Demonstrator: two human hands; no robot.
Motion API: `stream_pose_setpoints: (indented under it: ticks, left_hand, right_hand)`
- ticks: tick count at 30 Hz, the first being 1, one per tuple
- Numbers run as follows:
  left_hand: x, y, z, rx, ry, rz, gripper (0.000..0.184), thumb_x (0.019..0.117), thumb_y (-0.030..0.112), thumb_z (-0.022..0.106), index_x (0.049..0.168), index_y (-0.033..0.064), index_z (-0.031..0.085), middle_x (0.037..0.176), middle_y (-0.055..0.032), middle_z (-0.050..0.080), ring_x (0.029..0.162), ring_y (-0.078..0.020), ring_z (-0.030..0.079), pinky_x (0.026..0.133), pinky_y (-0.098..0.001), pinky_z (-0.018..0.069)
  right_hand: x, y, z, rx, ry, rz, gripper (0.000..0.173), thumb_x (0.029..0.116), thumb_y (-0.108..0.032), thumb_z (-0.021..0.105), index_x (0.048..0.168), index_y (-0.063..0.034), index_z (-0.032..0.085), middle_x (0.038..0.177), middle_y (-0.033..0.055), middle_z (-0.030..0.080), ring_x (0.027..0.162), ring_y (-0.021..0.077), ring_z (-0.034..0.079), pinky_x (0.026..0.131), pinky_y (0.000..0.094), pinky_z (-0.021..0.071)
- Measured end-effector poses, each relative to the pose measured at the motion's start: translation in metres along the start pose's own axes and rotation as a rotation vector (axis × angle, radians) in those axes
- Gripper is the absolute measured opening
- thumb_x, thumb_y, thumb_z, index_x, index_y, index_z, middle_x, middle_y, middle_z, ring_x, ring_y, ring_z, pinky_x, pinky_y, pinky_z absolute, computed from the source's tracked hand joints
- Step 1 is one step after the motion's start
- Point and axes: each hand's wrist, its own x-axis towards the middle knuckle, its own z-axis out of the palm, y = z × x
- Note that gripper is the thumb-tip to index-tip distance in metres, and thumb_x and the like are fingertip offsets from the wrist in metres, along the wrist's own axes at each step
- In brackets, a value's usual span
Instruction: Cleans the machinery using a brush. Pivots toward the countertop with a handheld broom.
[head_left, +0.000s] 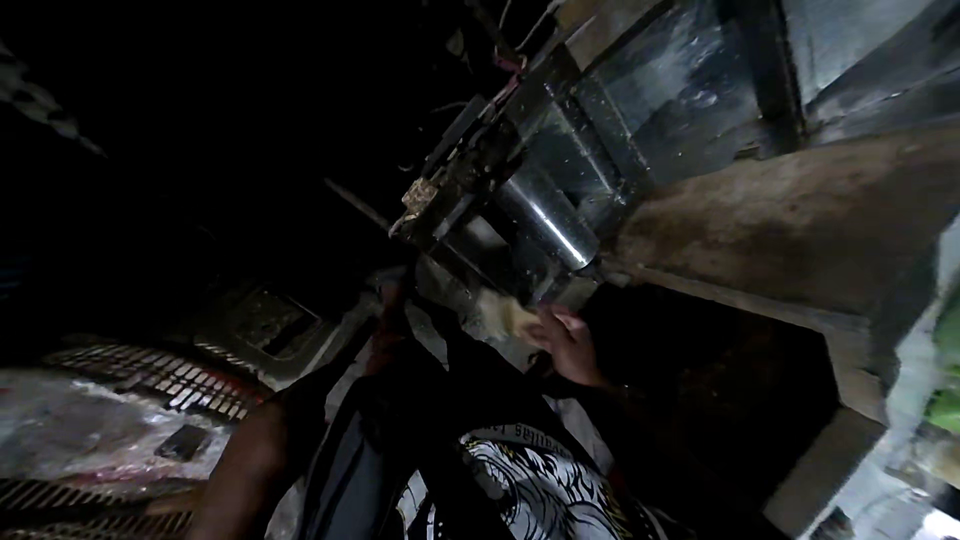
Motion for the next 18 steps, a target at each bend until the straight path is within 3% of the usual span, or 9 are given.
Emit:
stream_pose_setpoints:
  ticks: [1, 3, 5, 9, 11, 12, 13, 15, 18]
  left_hand:
    - [0.001, -0.001, -0.001, 0.013, 0.031, -0.012, 0.041, 0.1117, 0.031, 0.041, 0.146, 0.0166, 0.056, 0.129, -0.0292, 0.064, 0.120, -0.0498, 0.061, 0.100, -0.0683, 0.0442]
    - [0.004, -0.024, 0.011, 0.007, 0.168, 0.014, 0.042, 0.1084, 0.032, 0.049, 0.146, 0.0155, 0.053, 0.113, -0.0313, 0.067, 0.104, -0.0525, 0.066, 0.087, -0.0730, 0.0492]
    - [0.002, -0.024, 0.008, -0.147, 0.348, 0.054, 0.048, 0.1065, 0.033, 0.053, 0.150, 0.0142, 0.047, 0.106, -0.0267, 0.068, 0.094, -0.0444, 0.068, 0.083, -0.0677, 0.0521]
    - [0.016, 0.001, 0.007, -0.592, 0.785, 0.336, 0.046, 0.1074, 0.031, 0.049, 0.143, 0.0025, 0.050, 0.102, -0.0154, 0.066, 0.075, -0.0186, 0.064, 0.070, -0.0416, 0.0569]
    - [0.039, 0.029, 0.002, -0.761, 0.971, 0.369, 0.045, 0.1094, 0.030, 0.044, 0.144, 0.0023, 0.046, 0.111, -0.0148, 0.064, 0.083, -0.0168, 0.065, 0.075, -0.0388, 0.0582]
    - [0.052, 0.045, 0.000, -0.776, 1.017, 0.354, 0.046, 0.1104, 0.029, 0.040, 0.147, 0.0004, 0.042, 0.123, -0.0184, 0.062, 0.098, -0.0212, 0.066, 0.087, -0.0417, 0.0576]
    - [0.065, 0.057, 0.001, -0.738, 0.994, 0.322, 0.048, 0.1111, 0.026, 0.038, 0.149, -0.0027, 0.037, 0.131, -0.0231, 0.058, 0.110, -0.0277, 0.064, 0.096, -0.0459, 0.0546]
    - [0.089, 0.074, 0.013, -0.521, 0.714, 0.219, 0.047, 0.1091, 0.022, 0.045, 0.147, -0.0048, 0.038, 0.131, -0.0311, 0.058, 0.114, -0.0411, 0.064, 0.099, -0.0572, 0.0524]
    - [0.105, 0.088, 0.037, -0.351, 0.287, 0.148, 0.060, 0.1033, 0.028, 0.059, 0.153, 0.0029, 0.037, 0.129, -0.0271, 0.063, 0.116, -0.0406, 0.065, 0.100, -0.0573, 0.0526]
  right_hand:
    - [-0.007, 0.008, -0.029, -0.174, 0.069, 0.003, 0.027, 0.1042, -0.016, 0.057, 0.119, 0.0046, 0.067, 0.106, 0.0150, 0.074, 0.084, 0.0211, 0.076, 0.075, 0.0376, 0.0661]
    - [-0.036, 0.017, -0.087, -0.634, 0.075, 0.015, 0.029, 0.1030, -0.023, 0.059, 0.118, -0.0023, 0.072, 0.110, 0.0112, 0.073, 0.093, 0.0164, 0.071, 0.084, 0.0343, 0.0613]
    - [-0.042, 0.018, -0.123, -1.022, 0.043, 0.089, 0.037, 0.1028, -0.035, 0.059, 0.128, -0.0112, 0.070, 0.122, 0.0130, 0.071, 0.114, 0.0285, 0.067, 0.100, 0.0499, 0.0534]
    - [-0.040, 0.032, -0.151, -0.861, 0.125, -0.062, 0.031, 0.1039, -0.031, 0.060, 0.123, -0.0085, 0.070, 0.113, 0.0117, 0.074, 0.105, 0.0247, 0.071, 0.096, 0.0483, 0.0568]
    - [-0.039, 0.030, -0.147, -0.721, 0.129, -0.159, 0.030, 0.1038, -0.028, 0.061, 0.119, -0.0047, 0.071, 0.110, 0.0125, 0.074, 0.100, 0.0211, 0.071, 0.093, 0.0441, 0.0581]
    - [-0.038, 0.028, -0.144, -0.684, 0.124, -0.195, 0.030, 0.1034, -0.026, 0.061, 0.120, -0.0032, 0.070, 0.110, 0.0141, 0.074, 0.100, 0.0211, 0.071, 0.093, 0.0429, 0.0578]
    - [-0.037, 0.029, -0.142, -0.670, 0.126, -0.246, 0.029, 0.1022, -0.023, 0.061, 0.119, -0.0025, 0.070, 0.111, 0.0144, 0.074, 0.100, 0.0200, 0.071, 0.092, 0.0405, 0.0581]
    - [-0.035, 0.032, -0.141, -0.649, 0.121, -0.320, 0.027, 0.1011, -0.021, 0.062, 0.118, -0.0023, 0.071, 0.114, 0.0133, 0.074, 0.103, 0.0174, 0.071, 0.094, 0.0358, 0.0583]
    - [-0.049, 0.018, -0.144, -0.463, 0.093, -0.286, 0.025, 0.1016, -0.016, 0.062, 0.119, 0.0006, 0.070, 0.113, 0.0108, 0.074, 0.100, 0.0112, 0.070, 0.091, 0.0287, 0.0583]
